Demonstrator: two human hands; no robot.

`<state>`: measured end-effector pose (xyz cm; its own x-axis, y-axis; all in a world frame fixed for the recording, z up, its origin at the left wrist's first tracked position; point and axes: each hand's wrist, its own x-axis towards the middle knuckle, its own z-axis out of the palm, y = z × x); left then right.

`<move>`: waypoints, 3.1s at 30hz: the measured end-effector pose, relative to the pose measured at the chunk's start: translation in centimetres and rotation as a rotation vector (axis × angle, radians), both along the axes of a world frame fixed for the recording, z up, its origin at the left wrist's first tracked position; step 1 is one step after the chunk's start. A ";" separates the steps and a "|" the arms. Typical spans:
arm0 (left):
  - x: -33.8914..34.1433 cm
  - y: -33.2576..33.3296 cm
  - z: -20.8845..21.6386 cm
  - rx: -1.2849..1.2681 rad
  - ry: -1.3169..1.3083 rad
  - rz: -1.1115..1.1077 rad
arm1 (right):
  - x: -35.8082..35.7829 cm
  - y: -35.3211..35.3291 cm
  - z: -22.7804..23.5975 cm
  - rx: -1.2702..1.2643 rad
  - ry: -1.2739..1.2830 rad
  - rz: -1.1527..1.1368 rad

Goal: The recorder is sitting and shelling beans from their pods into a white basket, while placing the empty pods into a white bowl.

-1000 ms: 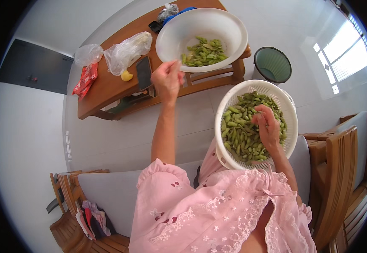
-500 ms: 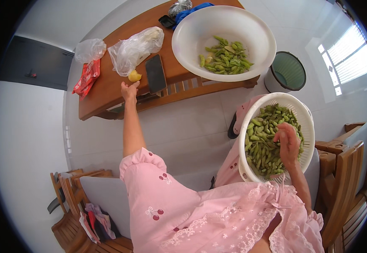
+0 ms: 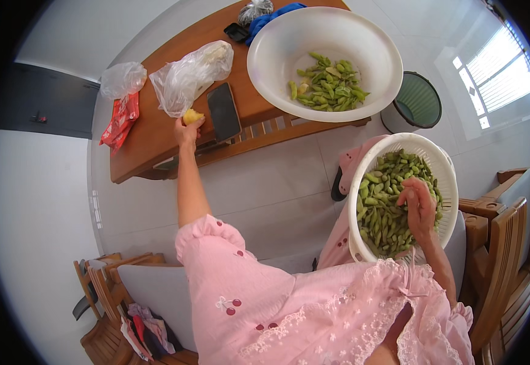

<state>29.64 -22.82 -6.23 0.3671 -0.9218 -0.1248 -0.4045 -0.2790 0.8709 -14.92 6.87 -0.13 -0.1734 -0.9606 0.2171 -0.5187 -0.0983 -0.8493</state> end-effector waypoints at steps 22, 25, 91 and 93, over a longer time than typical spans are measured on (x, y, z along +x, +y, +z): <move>-27.3 17.9 12.5 0.194 1.071 -1.112 | -1.8 0.4 0.1 0.052 -0.381 -0.002; -28.6 18.1 13.0 0.229 1.243 -1.120 | -2.0 0.5 0.3 0.020 -0.460 0.005; -34.6 29.6 20.0 -0.659 0.858 -0.675 | 0.5 -4.1 21.0 -0.225 -0.609 0.346; -35.3 29.6 19.9 -0.679 0.823 -0.626 | -0.2 -2.0 20.4 -0.176 -0.663 0.238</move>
<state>-5.66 6.76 13.64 -0.1218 -0.8783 0.4623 0.4306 0.3729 0.8219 -15.15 4.85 20.28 -0.1124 -0.9491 0.2941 0.1521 -0.3089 -0.9388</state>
